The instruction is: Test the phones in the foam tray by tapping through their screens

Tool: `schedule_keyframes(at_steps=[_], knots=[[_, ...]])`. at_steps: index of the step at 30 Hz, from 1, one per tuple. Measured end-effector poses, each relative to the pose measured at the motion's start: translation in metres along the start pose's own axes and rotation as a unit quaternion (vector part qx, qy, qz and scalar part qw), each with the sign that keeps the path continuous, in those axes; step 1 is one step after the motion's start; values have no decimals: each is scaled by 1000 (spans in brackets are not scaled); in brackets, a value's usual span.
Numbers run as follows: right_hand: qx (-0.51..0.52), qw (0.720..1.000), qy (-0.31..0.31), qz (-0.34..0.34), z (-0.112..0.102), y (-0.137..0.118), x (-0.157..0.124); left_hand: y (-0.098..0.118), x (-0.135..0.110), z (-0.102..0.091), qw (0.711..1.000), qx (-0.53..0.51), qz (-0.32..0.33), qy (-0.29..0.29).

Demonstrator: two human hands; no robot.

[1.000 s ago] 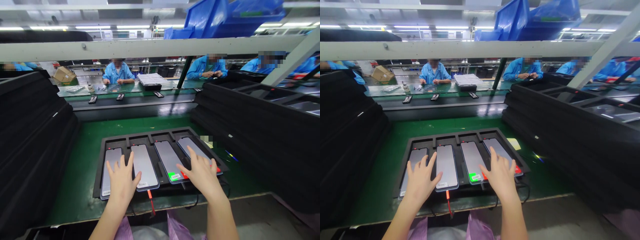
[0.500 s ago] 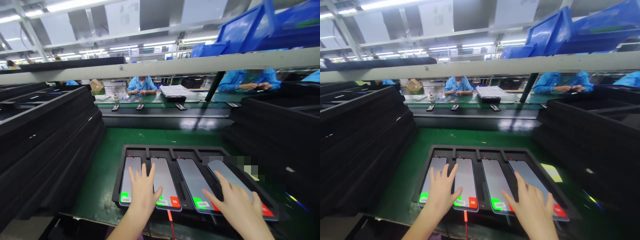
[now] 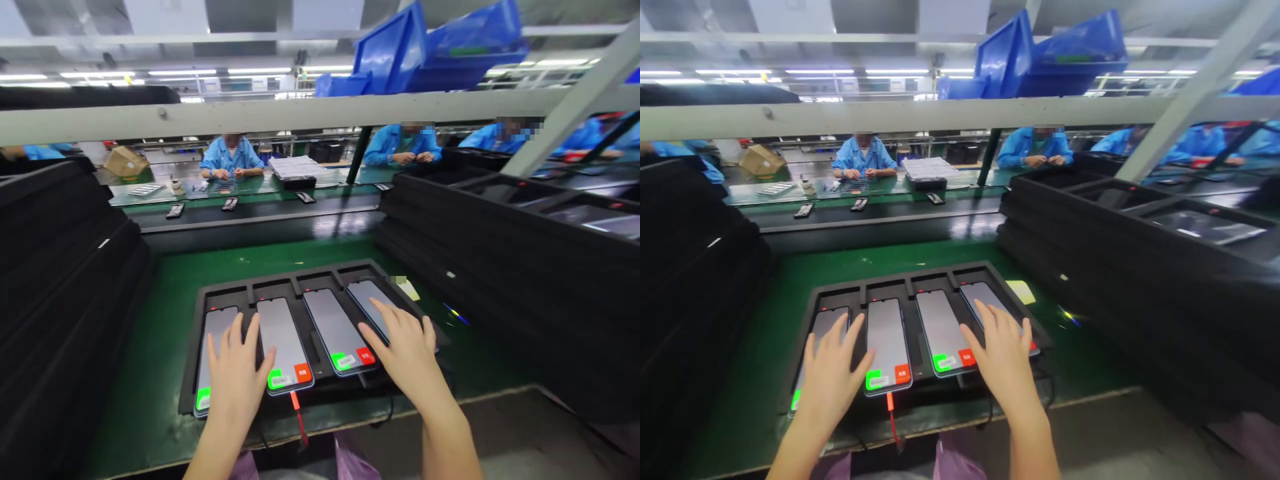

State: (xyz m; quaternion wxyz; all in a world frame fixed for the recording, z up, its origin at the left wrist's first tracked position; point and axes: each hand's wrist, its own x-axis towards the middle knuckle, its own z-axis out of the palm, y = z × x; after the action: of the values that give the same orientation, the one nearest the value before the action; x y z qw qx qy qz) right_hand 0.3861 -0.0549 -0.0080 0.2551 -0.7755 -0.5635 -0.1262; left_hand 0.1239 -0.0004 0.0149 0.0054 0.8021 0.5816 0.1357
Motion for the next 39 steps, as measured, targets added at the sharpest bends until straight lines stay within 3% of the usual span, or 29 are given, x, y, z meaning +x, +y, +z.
schedule_keyframes(at_steps=[4, 7, 10, 16, 20, 23, 26, 29, 34, 39], knots=[[40, 997, 36, 50, -16, 29, -15, -40, -13, 6, 991, -78, 10, 105], [66, 993, 49, 85, -22, 48, -29, -67, -25, 8, 976, -157, -69, 136], [78, 991, 53, 90, -24, 54, -37, -75, -34, 6, 956, -232, -143, 109], [63, 993, 57, 77, -19, 46, -36, -79, -41, 12, 940, -304, -123, 92], [23, 996, 36, 81, -16, 44, -35, -87, -43, 18, 904, -393, -142, 88], [29, 998, 46, 42, -16, 29, -36, -88, -45, 16, 911, -390, -118, 68], [93, 993, -9, -67, -17, 3, -40, -87, -45, 14, 918, -374, -119, 59], [122, 980, -81, -134, -17, -21, -42, -87, -45, 15, 898, -414, -134, 62], [133, 973, -78, -174, -17, -52, -39, -89, -44, 19, 867, -465, -164, 78], [190, 931, -154, -270, -14, -89, -37, -90, -41, 22, 821, -525, -205, 87]])
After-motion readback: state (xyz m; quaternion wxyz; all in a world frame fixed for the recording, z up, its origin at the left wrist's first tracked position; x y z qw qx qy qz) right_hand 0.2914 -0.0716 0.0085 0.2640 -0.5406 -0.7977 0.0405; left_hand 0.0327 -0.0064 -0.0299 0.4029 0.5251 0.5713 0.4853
